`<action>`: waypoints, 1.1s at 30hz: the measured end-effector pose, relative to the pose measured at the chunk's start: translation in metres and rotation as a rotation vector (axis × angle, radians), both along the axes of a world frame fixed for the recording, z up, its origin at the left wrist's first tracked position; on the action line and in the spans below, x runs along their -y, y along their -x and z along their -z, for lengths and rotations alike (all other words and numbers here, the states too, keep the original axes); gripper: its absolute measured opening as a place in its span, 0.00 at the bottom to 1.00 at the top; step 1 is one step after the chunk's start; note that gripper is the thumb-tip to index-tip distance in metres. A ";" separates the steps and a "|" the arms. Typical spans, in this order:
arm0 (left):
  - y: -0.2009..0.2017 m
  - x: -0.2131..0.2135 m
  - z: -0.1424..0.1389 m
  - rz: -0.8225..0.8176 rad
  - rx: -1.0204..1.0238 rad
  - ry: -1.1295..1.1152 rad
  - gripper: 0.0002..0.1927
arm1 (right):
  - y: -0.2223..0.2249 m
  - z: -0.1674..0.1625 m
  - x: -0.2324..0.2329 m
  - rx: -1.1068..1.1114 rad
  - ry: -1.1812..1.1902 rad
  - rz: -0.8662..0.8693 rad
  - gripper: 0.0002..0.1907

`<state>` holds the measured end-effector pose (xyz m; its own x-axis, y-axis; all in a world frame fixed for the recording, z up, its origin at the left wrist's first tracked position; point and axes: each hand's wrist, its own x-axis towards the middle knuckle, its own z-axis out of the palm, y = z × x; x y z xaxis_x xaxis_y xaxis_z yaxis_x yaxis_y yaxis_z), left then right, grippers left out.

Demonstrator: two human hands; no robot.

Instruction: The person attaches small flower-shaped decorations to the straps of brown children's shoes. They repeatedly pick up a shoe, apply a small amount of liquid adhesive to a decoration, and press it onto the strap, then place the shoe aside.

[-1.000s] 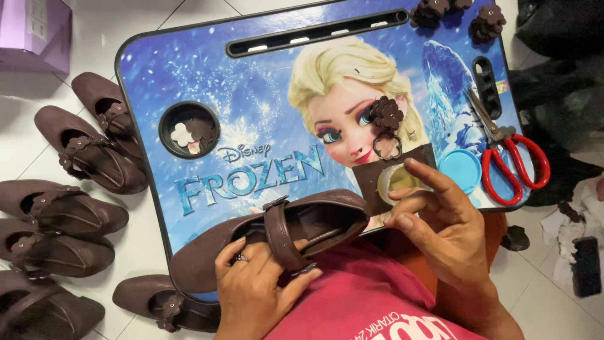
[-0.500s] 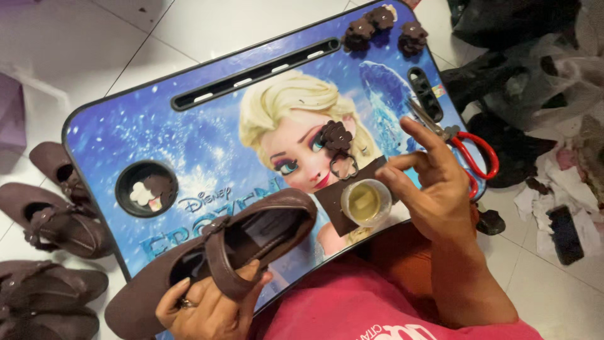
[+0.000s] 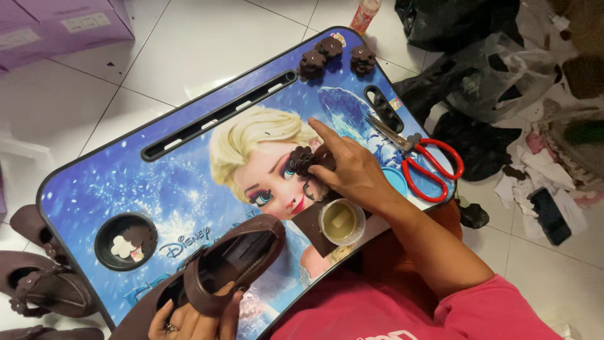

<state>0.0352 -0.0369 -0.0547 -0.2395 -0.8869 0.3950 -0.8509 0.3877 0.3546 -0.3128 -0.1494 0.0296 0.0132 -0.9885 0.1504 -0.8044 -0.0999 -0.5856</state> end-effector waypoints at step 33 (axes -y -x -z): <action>0.142 -0.004 -0.046 0.027 -0.787 -0.838 0.18 | 0.016 0.006 -0.132 -0.168 0.272 -0.053 0.28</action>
<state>-0.1064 -0.0332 -0.0082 -0.2112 -0.9399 -0.2682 -0.2746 -0.2063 0.9392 -0.3284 -0.0172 0.0236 0.1103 -0.9096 0.4007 -0.8770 -0.2788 -0.3914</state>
